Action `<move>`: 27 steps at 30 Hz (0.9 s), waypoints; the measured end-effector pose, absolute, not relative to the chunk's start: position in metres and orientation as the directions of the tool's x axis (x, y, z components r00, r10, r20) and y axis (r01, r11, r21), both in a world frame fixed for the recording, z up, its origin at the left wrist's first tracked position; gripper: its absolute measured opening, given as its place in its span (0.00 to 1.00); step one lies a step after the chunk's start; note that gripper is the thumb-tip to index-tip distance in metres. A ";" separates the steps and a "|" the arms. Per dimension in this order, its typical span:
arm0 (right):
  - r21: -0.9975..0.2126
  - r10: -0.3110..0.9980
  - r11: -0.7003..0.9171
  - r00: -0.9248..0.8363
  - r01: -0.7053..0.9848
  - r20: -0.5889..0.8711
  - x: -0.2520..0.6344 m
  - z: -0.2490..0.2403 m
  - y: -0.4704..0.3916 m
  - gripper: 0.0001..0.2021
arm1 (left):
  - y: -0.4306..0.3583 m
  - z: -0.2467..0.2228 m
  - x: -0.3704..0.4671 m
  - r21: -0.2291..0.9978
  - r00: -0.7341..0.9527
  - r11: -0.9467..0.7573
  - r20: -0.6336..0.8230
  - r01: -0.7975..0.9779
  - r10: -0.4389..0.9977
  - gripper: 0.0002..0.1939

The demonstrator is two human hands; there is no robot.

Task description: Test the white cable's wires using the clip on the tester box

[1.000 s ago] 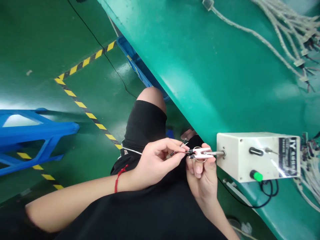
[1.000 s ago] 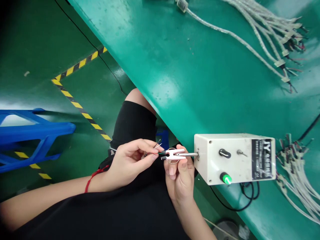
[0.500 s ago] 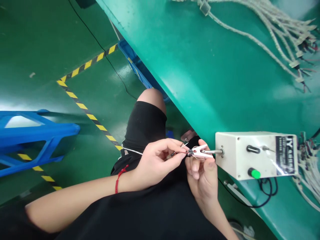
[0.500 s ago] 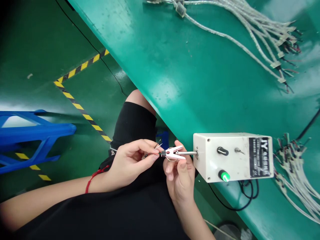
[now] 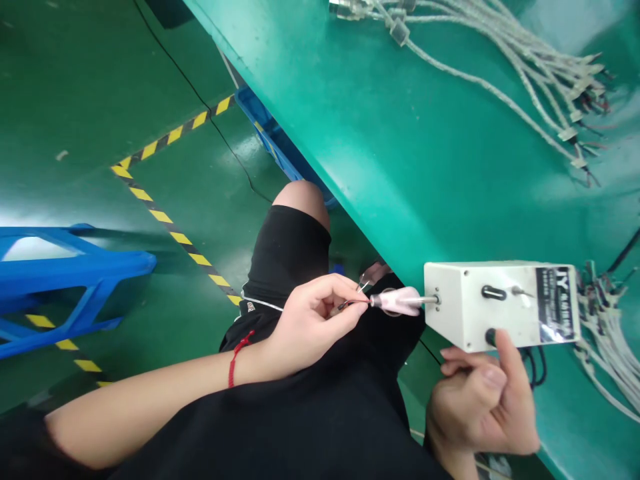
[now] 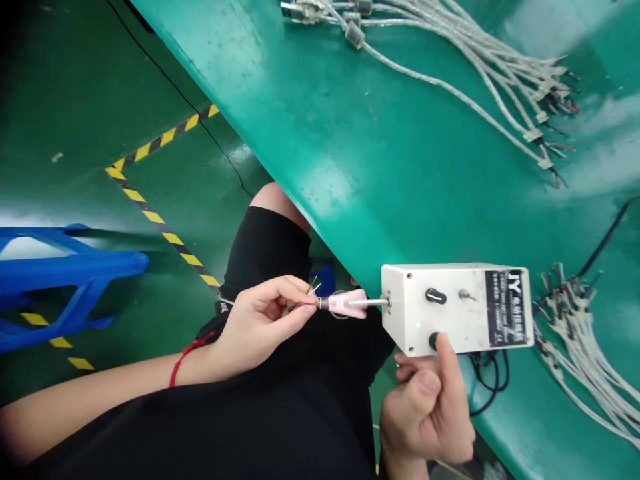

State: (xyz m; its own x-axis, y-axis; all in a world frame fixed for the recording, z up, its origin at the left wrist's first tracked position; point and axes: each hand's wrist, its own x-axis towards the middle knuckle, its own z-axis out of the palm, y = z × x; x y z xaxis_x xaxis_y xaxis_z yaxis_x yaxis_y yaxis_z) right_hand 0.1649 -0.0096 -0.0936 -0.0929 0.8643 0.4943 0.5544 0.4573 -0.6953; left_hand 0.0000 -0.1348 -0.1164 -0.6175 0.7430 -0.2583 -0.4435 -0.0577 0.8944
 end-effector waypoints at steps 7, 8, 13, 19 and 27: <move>-0.776 0.869 0.485 -0.324 0.404 0.374 0.177 -0.080 -0.033 0.18 | -0.138 -0.111 -0.002 0.896 -0.663 -0.082 -0.259 -0.437 0.702 0.02; -0.815 0.872 0.432 -0.410 0.387 0.268 0.176 -0.077 -0.036 0.16 | -0.139 -0.110 -0.002 0.901 -0.672 -0.082 -0.254 -0.426 0.695 0.02; -0.922 0.666 -0.110 -0.662 0.370 -0.345 0.148 -0.069 -0.042 0.09 | -0.148 -0.100 -0.002 0.946 -0.690 -0.086 -0.163 -0.312 0.706 0.04; -0.876 0.600 -0.414 -0.650 0.247 -0.466 0.136 -0.078 -0.044 0.05 | -0.153 -0.088 -0.002 0.988 -0.663 -0.137 0.052 -0.076 0.747 0.08; -0.908 0.652 -0.370 -0.642 0.197 -0.405 0.138 -0.079 -0.049 0.05 | -0.154 -0.087 -0.001 0.989 -0.649 -0.131 0.059 -0.063 0.759 0.08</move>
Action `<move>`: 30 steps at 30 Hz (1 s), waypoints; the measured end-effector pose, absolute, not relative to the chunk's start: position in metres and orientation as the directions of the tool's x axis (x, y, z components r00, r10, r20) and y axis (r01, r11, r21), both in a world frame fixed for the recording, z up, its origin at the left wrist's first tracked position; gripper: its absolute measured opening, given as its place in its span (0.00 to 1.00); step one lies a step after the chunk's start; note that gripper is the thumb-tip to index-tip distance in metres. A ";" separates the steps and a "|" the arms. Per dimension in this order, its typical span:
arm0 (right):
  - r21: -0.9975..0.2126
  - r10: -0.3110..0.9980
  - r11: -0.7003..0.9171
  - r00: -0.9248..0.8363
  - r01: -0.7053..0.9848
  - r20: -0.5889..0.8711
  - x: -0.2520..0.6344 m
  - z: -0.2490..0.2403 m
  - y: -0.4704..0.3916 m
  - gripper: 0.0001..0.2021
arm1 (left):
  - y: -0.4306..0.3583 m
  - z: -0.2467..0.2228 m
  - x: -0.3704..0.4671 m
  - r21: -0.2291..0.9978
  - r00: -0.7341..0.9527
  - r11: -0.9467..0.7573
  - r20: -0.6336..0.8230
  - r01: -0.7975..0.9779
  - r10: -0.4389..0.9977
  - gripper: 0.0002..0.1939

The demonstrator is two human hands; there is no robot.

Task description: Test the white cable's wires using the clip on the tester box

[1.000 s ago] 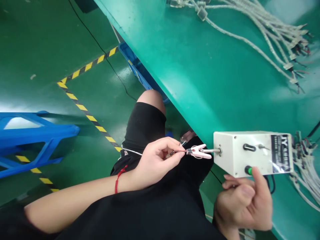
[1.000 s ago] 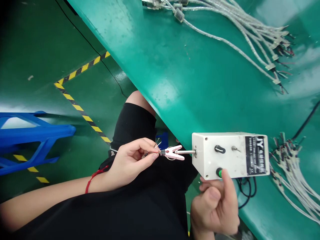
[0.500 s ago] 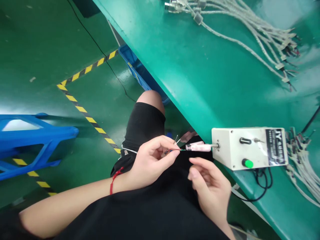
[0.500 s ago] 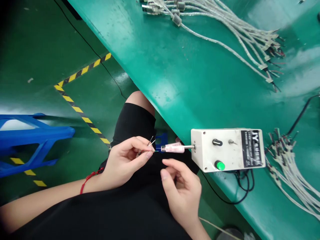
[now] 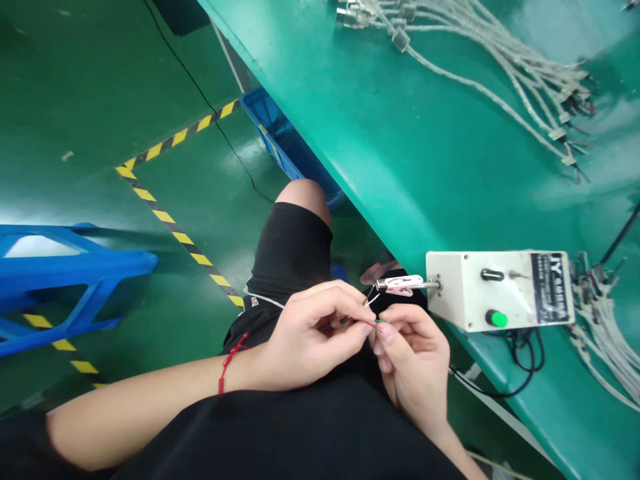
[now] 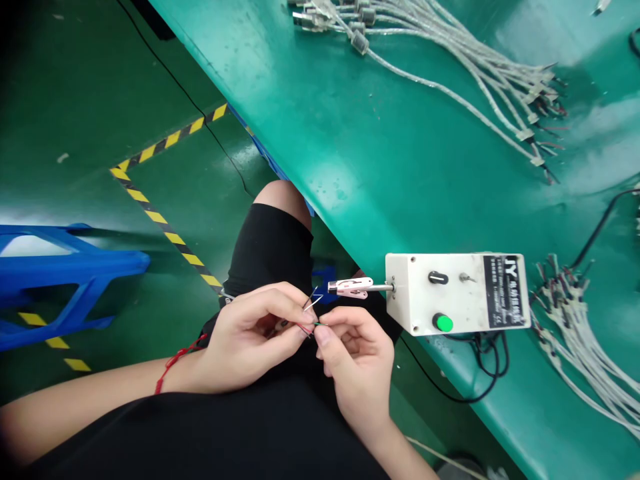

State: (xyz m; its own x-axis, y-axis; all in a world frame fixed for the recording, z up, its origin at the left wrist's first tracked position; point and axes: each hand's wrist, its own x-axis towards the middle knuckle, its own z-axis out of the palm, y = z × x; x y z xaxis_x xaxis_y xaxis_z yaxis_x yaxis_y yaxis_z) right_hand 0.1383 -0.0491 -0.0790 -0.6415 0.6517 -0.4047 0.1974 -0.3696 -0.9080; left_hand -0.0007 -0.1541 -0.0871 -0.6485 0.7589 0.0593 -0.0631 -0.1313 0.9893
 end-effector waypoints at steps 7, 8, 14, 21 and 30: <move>-0.980 0.793 -0.103 -0.581 0.170 -0.184 0.133 -0.081 -0.050 0.08 | -0.153 -0.086 -0.001 0.990 -0.645 -0.132 0.063 -0.058 0.762 0.07; -0.982 0.794 -0.083 -0.584 0.171 -0.169 0.133 -0.081 -0.050 0.07 | -0.153 -0.087 -0.001 0.989 -0.644 -0.132 0.063 -0.060 0.763 0.07; -0.988 0.806 0.043 -0.589 0.148 -0.053 0.132 -0.079 -0.051 0.10 | -0.154 -0.086 -0.001 0.987 -0.643 -0.140 0.058 -0.076 0.764 0.09; -0.981 0.792 0.118 -0.611 0.152 0.000 0.134 -0.077 -0.050 0.09 | -0.155 -0.087 -0.001 0.988 -0.629 -0.138 0.063 -0.070 0.775 0.09; -0.973 0.765 -0.029 -0.622 0.230 -0.169 0.133 -0.077 -0.047 0.06 | -0.155 -0.089 -0.001 0.989 -0.626 -0.137 0.074 -0.053 0.776 0.09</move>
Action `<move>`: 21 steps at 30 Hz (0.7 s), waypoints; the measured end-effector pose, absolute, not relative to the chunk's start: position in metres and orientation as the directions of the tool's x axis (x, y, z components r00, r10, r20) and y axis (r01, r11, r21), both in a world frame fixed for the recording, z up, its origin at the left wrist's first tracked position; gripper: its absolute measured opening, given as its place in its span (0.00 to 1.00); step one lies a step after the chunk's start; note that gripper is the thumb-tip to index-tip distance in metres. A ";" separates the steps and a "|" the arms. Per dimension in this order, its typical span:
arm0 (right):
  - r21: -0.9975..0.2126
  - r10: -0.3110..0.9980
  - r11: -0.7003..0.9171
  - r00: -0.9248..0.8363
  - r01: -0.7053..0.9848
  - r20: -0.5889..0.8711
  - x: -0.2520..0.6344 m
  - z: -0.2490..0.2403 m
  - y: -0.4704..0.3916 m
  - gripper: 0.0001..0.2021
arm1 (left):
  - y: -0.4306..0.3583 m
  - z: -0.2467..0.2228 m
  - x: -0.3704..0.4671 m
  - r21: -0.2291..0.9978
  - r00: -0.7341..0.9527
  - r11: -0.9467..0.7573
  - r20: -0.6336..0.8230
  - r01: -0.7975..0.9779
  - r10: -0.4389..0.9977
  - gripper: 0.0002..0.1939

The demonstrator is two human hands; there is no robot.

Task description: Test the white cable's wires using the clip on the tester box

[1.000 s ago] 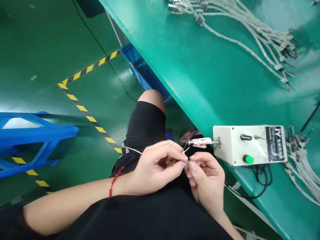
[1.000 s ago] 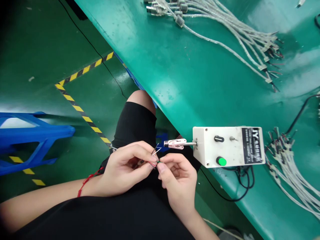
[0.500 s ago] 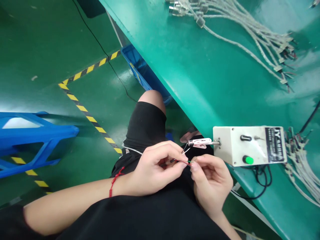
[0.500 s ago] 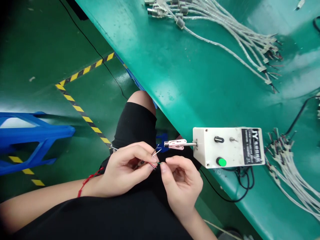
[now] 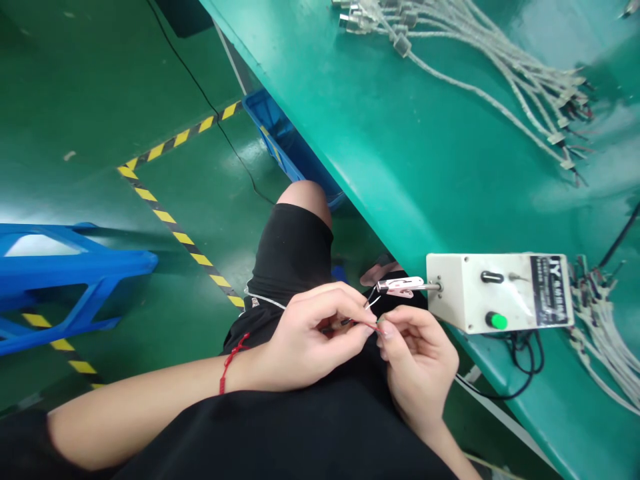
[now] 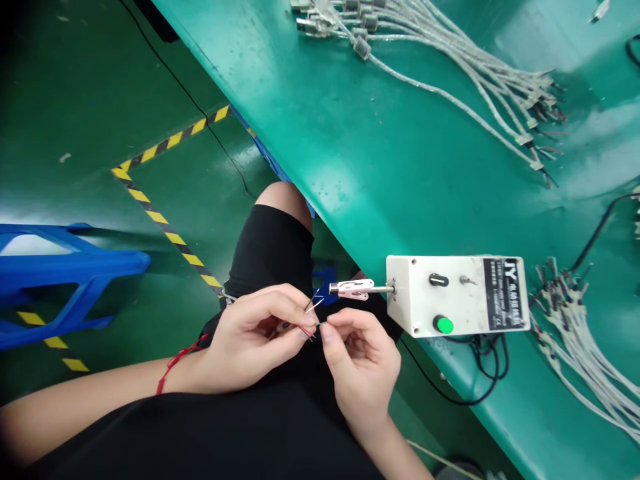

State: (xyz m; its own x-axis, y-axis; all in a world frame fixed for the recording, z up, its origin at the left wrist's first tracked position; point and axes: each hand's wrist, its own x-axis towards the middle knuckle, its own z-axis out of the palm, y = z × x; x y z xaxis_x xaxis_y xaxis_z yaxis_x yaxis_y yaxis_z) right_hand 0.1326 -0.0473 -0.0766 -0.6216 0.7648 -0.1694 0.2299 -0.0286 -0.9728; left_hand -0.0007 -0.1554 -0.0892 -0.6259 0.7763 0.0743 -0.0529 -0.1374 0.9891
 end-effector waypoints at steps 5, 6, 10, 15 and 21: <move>-0.974 0.762 -0.014 -0.628 0.226 -0.157 0.132 -0.077 -0.047 0.06 | -0.155 -0.090 -0.001 0.984 -0.637 -0.176 0.129 -0.011 0.760 0.09; -0.977 0.762 -0.003 -0.632 0.215 -0.141 0.133 -0.077 -0.047 0.07 | -0.155 -0.090 -0.001 0.983 -0.640 -0.182 0.136 -0.005 0.756 0.08; -0.982 0.776 0.051 -0.627 0.179 -0.074 0.134 -0.079 -0.048 0.10 | -0.154 -0.089 -0.001 0.981 -0.637 -0.196 0.154 0.005 0.755 0.08; -0.985 0.777 0.065 -0.628 0.160 -0.051 0.134 -0.080 -0.047 0.10 | -0.154 -0.090 -0.001 0.981 -0.634 -0.194 0.153 0.006 0.758 0.07; -0.985 0.767 0.072 -0.640 0.156 -0.045 0.135 -0.080 -0.046 0.09 | -0.152 -0.090 -0.002 0.981 -0.635 -0.193 0.162 0.021 0.755 0.07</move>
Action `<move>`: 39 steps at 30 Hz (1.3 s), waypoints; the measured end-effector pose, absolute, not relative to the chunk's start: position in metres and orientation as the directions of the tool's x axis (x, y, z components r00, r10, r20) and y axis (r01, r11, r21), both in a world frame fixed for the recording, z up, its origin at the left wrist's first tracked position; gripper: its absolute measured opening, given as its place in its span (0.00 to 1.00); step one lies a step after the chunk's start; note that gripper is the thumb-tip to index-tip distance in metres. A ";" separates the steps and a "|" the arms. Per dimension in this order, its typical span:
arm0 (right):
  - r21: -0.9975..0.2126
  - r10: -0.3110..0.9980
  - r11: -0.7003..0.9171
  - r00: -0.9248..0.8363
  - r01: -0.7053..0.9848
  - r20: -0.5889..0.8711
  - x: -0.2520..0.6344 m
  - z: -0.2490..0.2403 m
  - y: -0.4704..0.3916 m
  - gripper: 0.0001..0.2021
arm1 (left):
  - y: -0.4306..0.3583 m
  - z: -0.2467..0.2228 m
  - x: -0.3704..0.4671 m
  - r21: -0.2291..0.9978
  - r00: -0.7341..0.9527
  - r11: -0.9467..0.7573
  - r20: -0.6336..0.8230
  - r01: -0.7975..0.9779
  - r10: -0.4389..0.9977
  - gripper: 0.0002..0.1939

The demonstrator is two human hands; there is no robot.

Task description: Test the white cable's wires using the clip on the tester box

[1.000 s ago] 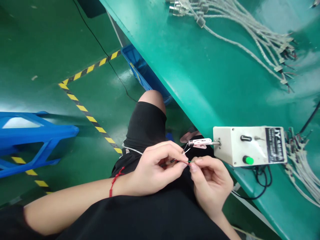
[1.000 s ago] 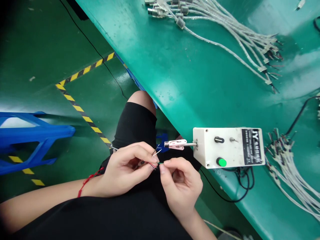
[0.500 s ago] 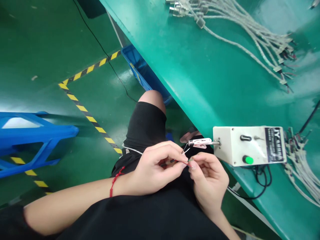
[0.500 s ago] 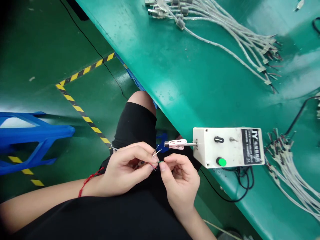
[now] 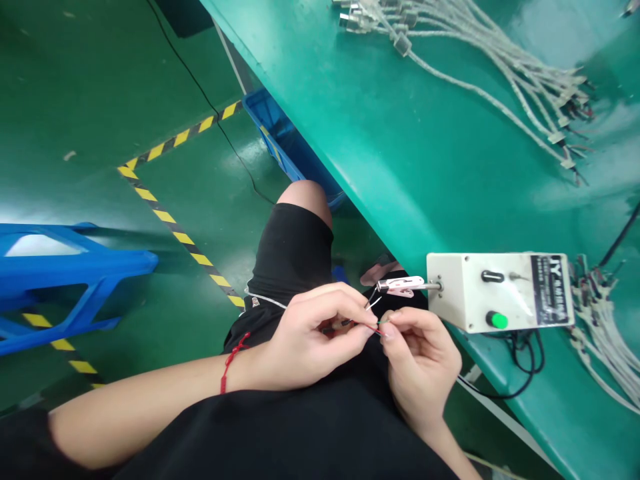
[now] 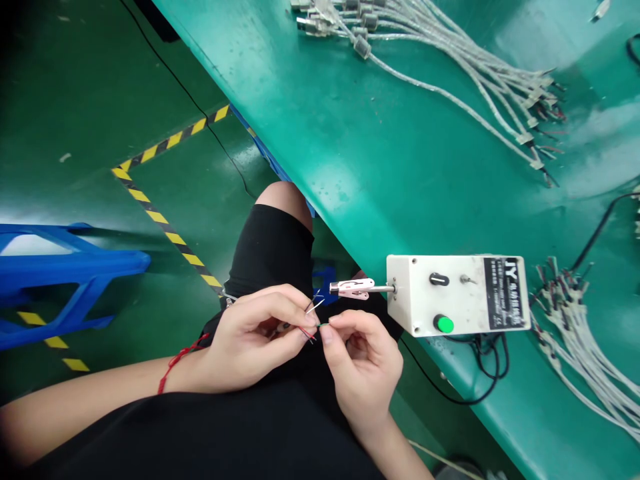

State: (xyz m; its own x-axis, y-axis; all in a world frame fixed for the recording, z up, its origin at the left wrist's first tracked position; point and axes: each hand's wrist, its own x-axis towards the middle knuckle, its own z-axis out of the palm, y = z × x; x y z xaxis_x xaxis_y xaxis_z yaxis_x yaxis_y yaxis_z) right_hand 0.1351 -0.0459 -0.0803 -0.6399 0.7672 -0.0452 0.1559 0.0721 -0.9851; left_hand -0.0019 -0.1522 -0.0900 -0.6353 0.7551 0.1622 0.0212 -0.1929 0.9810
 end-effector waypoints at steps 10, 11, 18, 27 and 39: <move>-0.979 0.776 0.035 -0.623 0.203 -0.101 0.135 -0.080 -0.047 0.07 | -0.155 -0.091 -0.002 0.981 -0.626 -0.192 0.156 0.010 0.764 0.09; -0.979 0.775 0.027 -0.622 0.204 -0.108 0.135 -0.080 -0.047 0.07 | -0.154 -0.091 -0.002 0.981 -0.625 -0.191 0.156 0.011 0.765 0.09; -0.983 0.770 -0.107 -0.612 0.152 -0.179 0.131 -0.083 -0.047 0.07 | -0.154 -0.091 -0.003 0.978 -0.625 -0.206 0.173 0.019 0.761 0.09; -0.982 0.756 -0.104 -0.629 0.155 -0.179 0.132 -0.084 -0.047 0.06 | -0.154 -0.091 -0.003 0.978 -0.624 -0.207 0.181 0.032 0.760 0.09; -0.996 0.725 -0.076 -0.685 0.036 -0.080 0.127 -0.088 -0.045 0.06 | -0.153 -0.090 -0.003 0.975 -0.629 -0.218 0.192 0.037 0.753 0.08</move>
State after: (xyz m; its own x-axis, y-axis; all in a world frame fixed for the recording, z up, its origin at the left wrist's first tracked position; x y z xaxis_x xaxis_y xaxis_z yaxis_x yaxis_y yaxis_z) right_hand 0.1271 -0.0452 -0.0876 -0.6846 0.7245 -0.0800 0.0360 -0.0759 -0.9965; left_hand -0.0032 -0.1533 -0.0899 -0.6287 0.7534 0.1924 0.0372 -0.2180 0.9752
